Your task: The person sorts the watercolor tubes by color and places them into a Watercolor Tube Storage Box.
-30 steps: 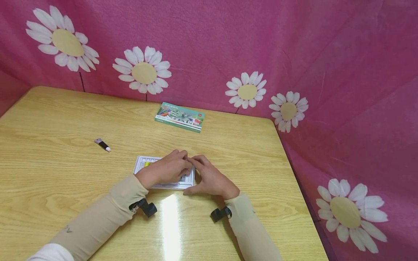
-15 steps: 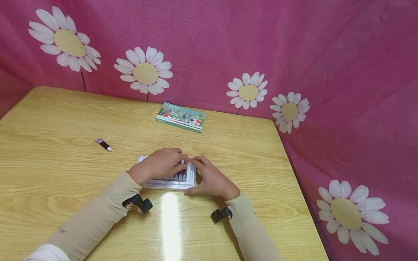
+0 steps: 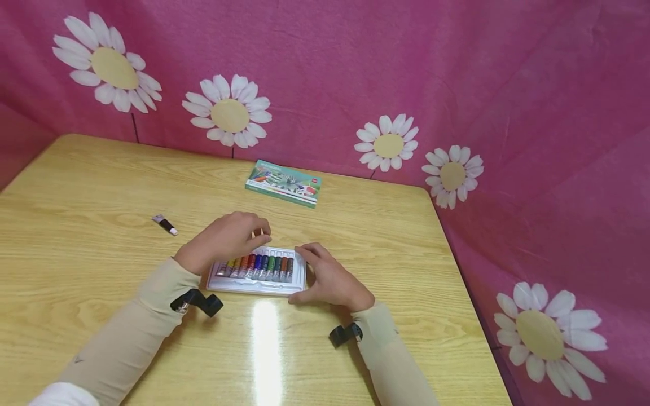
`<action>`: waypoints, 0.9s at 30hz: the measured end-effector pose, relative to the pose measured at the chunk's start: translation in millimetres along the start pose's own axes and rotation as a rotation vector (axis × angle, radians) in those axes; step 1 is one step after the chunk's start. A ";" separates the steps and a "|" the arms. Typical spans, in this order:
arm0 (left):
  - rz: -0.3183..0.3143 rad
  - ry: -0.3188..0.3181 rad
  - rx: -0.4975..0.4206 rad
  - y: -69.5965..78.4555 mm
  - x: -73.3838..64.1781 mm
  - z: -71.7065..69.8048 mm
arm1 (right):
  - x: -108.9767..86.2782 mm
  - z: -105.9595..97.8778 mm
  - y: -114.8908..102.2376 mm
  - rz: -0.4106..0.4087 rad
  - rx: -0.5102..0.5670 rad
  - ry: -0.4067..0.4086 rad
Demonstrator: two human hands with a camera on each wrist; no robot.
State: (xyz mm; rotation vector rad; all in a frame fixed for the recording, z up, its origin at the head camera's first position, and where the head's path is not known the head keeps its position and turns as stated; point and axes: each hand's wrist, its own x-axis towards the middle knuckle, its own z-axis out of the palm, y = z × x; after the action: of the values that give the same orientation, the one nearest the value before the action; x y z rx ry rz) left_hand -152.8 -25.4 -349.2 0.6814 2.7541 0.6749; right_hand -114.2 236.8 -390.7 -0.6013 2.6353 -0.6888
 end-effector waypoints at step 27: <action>-0.185 0.078 -0.068 -79.1 -46.4 -37.4 | -2.3 2.5 -2.8 0.032 -0.004 0.000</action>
State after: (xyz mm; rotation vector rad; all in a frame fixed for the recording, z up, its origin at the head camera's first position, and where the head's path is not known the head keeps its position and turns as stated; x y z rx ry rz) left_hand -154.9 -124.4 -350.1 0.3883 2.8039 0.7647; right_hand -110.3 234.8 -390.7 -0.5591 2.6409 -0.6749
